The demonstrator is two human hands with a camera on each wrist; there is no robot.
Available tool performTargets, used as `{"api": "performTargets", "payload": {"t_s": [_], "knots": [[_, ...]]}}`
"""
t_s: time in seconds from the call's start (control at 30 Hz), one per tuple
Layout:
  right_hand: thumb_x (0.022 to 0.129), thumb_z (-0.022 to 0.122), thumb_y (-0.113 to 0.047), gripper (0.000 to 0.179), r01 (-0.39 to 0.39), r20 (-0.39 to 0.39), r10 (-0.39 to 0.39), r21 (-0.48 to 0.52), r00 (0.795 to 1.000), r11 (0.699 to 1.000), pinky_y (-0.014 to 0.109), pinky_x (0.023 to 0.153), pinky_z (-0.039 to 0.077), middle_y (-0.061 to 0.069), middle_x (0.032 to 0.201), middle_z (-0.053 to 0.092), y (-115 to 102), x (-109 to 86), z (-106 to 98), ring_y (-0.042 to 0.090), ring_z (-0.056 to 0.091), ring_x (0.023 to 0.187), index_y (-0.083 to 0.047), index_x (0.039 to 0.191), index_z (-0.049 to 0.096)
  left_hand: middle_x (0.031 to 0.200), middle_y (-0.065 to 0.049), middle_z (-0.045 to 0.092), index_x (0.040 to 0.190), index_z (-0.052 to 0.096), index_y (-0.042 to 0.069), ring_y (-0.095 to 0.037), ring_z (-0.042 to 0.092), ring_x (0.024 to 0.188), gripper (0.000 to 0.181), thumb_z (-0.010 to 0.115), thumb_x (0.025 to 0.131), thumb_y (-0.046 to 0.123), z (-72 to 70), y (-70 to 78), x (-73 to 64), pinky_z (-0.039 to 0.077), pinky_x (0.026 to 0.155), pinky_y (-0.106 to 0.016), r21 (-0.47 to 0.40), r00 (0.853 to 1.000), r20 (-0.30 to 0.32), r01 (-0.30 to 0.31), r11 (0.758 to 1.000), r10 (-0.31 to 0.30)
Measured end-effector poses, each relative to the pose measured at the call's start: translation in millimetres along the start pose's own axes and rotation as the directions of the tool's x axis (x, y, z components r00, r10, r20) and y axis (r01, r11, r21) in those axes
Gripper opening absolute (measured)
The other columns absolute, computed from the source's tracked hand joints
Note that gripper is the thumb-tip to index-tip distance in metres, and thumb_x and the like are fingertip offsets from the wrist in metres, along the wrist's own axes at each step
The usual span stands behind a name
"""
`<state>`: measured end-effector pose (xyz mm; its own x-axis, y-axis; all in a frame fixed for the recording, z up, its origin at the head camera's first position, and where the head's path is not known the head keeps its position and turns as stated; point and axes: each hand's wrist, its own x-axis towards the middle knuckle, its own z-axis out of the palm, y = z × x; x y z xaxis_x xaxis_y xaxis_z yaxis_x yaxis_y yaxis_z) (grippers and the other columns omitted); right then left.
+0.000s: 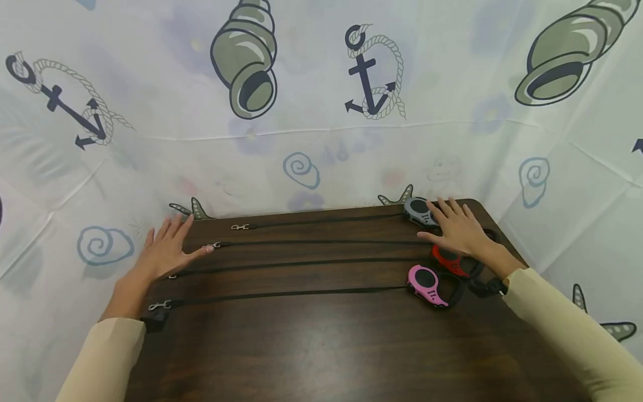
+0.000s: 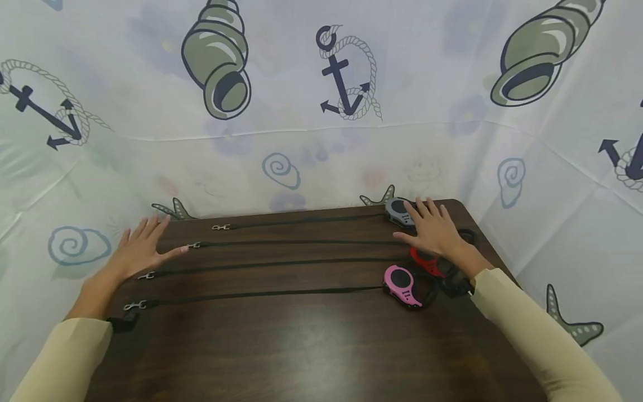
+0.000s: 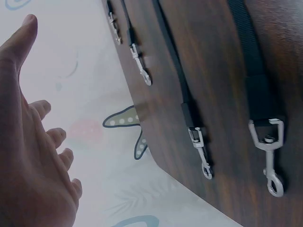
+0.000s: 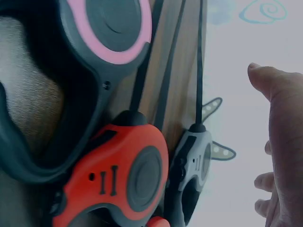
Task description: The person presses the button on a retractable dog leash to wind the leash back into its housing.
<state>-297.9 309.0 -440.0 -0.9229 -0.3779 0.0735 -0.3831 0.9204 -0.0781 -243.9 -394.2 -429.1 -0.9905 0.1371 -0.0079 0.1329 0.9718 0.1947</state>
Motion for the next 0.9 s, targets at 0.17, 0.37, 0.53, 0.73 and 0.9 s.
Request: {"api": "performTargets", "payload": {"t_s": [0.17,0.37,0.53,0.73,0.9], "knots": [[0.101,0.057,-0.065,0.095,0.012,0.002,-0.012,-0.006,1.0,1.0,0.074,0.123,0.009,0.031,0.171,0.019,-3,-7.9,4,0.054,0.012,0.158,-0.005,0.168,0.024,0.173,-0.031,-0.002,0.17,0.003,0.008,-0.054,0.0,0.158,0.113,0.058,0.096,0.073,4.8,-1.1,-5.7,-0.005,0.118,-0.078,0.0,1.0,0.002,-0.015,1.0,0.015],[0.1,0.061,-0.063,0.094,0.036,-0.001,-0.036,0.011,0.999,0.999,0.072,0.123,0.013,0.031,0.169,0.025,-9,-19.5,6,0.053,0.018,0.157,-0.004,0.167,0.028,0.171,-0.033,0.01,0.17,0.011,0.008,-0.056,0.009,0.157,0.112,0.065,0.093,0.07,9.2,-2.8,-15.8,0.005,0.118,-0.078,0.013,0.998,-0.01,-0.059,0.998,0.059],[0.099,0.064,-0.061,0.095,0.075,-0.021,-0.075,0.025,0.997,0.997,0.07,0.123,0.018,0.032,0.167,0.029,-13,-29.6,8,0.052,0.024,0.156,-0.002,0.166,0.029,0.17,-0.034,0.016,0.17,0.016,0.007,-0.055,0.015,0.156,0.112,0.07,0.092,0.066,13.9,-4.4,-27.9,0.01,0.119,-0.077,0.003,0.995,-0.008,-0.103,0.995,0.103],[0.097,0.069,-0.057,0.093,0.132,-0.069,-0.13,0.031,0.989,0.991,0.067,0.121,0.026,0.032,0.163,0.037,-15,-41.4,7,0.051,0.035,0.15,0.002,0.162,0.035,0.168,-0.034,0.025,0.168,0.024,0.009,-0.059,0.025,0.151,0.107,0.074,0.091,0.063,17.8,-6.3,-40.5,0.017,0.117,-0.078,-0.013,0.991,-0.033,-0.132,0.991,0.131],[0.097,0.07,-0.056,0.093,0.161,-0.077,-0.158,0.034,0.984,0.986,0.067,0.118,0.031,0.031,0.159,0.043,-18,-56.5,9,0.052,0.041,0.145,0.002,0.162,0.037,0.161,-0.034,0.039,0.164,0.037,0.007,-0.059,0.039,0.143,0.103,0.081,0.086,0.058,22.8,-8.7,-49.1,0.029,0.112,-0.075,0.0,0.972,-0.106,-0.211,0.978,0.209]]}}
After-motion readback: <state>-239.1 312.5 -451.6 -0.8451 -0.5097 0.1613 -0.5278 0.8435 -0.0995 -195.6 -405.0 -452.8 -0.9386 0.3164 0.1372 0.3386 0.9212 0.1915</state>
